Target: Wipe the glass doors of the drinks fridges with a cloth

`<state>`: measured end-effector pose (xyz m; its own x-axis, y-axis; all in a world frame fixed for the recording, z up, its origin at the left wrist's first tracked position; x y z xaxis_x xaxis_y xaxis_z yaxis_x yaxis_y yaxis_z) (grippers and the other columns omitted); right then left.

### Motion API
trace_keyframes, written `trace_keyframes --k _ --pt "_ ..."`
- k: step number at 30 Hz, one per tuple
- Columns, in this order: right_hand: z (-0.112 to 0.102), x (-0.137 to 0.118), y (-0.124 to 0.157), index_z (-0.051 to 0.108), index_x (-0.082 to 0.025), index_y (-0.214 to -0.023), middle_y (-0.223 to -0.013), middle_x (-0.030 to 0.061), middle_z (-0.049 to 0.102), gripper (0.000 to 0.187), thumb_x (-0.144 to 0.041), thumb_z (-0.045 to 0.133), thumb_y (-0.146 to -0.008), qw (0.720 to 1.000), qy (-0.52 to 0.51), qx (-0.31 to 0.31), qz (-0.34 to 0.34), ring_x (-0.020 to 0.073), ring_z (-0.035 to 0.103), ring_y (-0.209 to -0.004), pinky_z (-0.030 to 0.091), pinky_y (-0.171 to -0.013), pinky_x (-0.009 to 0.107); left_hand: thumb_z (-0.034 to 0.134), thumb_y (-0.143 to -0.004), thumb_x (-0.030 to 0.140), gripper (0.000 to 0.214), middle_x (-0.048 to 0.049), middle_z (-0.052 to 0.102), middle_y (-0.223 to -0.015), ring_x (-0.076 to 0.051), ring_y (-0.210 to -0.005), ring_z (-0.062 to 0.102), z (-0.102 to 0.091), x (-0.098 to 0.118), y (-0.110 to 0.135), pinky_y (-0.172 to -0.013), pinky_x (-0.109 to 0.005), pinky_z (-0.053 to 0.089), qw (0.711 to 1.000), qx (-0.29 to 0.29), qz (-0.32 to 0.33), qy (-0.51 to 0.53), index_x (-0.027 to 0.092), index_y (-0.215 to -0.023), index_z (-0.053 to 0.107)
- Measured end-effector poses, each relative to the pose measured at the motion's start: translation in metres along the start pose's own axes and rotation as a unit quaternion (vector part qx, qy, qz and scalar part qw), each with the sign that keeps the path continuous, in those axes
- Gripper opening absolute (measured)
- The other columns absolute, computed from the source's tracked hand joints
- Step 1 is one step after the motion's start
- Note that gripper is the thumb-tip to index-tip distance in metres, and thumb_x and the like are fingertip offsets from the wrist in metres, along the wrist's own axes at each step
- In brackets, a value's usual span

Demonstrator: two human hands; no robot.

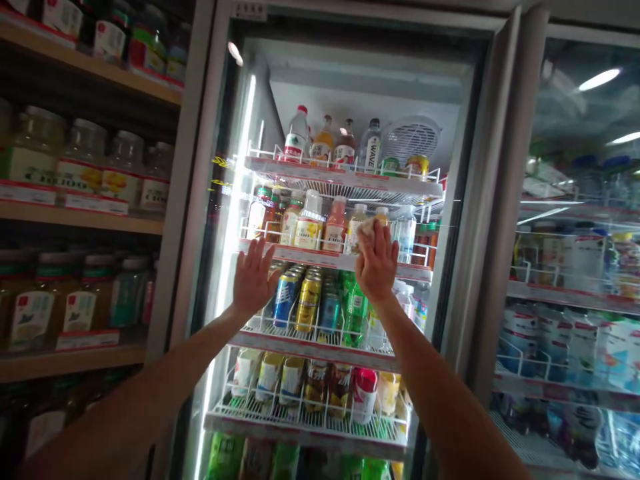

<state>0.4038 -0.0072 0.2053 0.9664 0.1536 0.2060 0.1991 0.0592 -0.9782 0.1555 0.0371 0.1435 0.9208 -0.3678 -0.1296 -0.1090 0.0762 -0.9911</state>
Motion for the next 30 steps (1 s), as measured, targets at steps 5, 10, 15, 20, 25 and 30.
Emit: trace_keyframes --k 5,10,15,20,25,30 --pt "0.002 -0.032 0.045 0.045 -0.024 -0.134 -0.152 0.0067 0.026 0.049 -0.018 0.044 -0.086 0.994 -0.014 -0.055 -0.088 0.0269 0.018 -0.142 0.025 -0.111 0.051 0.036 -0.093 0.039 0.054 -0.0133 0.025 -0.150 -0.024 -0.142 0.013 0.000 -0.001 0.001 -0.114 -0.046 0.015 1.000 -0.013 -0.002 0.004 0.015 -0.141 0.032" --pt "-0.006 -0.052 0.117 0.041 -0.032 -0.136 -0.146 0.0005 0.039 0.053 -0.018 0.045 -0.085 0.943 -0.061 -0.166 -0.281 0.0199 0.023 -0.141 0.025 -0.112 0.045 0.036 -0.093 0.035 0.054 -0.0127 0.026 -0.150 -0.023 -0.142 0.013 -0.002 -0.003 0.019 -0.114 -0.045 0.014 0.999 -0.026 0.017 0.018 0.015 -0.142 0.029" --pt "-0.012 0.002 0.045 0.041 -0.028 -0.138 -0.154 0.0042 0.022 0.051 -0.020 0.041 -0.087 0.997 0.003 -0.057 -0.053 0.0269 0.021 -0.141 0.024 -0.110 0.053 0.035 -0.093 0.035 0.053 -0.0137 0.028 -0.149 -0.024 -0.142 0.012 -0.002 -0.004 0.026 -0.114 -0.046 0.013 0.999 -0.035 0.013 0.015 0.014 -0.142 0.031" --pt "-0.001 -0.036 0.086 0.044 -0.027 -0.136 -0.151 0.0044 0.029 0.051 -0.019 0.043 -0.086 0.981 -0.043 -0.124 -0.145 0.0255 0.021 -0.141 0.023 -0.112 0.051 0.036 -0.093 0.035 0.052 -0.0138 0.029 -0.149 -0.023 -0.142 0.011 -0.009 -0.009 0.047 -0.114 -0.045 0.015 0.996 -0.073 0.046 0.002 0.014 -0.141 0.032" --pt "0.001 -0.076 0.137 0.041 -0.033 -0.136 -0.146 -0.0007 0.039 0.055 -0.018 0.046 -0.083 0.926 -0.098 -0.206 -0.302 0.0197 0.027 -0.139 0.021 -0.114 0.046 0.039 -0.093 0.032 0.048 -0.0114 0.035 -0.146 -0.023 -0.141 0.017 -0.022 -0.019 0.085 -0.114 -0.043 0.014 0.991 -0.112 0.068 -0.017 0.017 -0.138 0.037" --pt "0.007 -0.052 0.063 0.038 -0.031 -0.138 -0.154 0.0002 0.021 0.055 -0.019 0.045 -0.085 0.987 -0.059 -0.113 -0.097 0.0271 0.019 -0.141 0.017 -0.112 0.054 0.039 -0.092 0.031 0.048 -0.0096 0.035 -0.147 -0.023 -0.140 0.020 -0.024 -0.022 0.094 -0.114 -0.042 0.014 0.988 -0.143 0.051 -0.026 0.018 -0.138 0.038"
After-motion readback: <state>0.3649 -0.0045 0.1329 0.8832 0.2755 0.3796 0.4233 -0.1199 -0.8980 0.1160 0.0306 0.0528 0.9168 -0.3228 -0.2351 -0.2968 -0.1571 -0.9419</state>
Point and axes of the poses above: each hand's wrist, its own y-axis away from the middle knuckle, its own z-axis out of the palm, x = y × z, the point moved 5 cm from there along -y, towards the middle knuckle
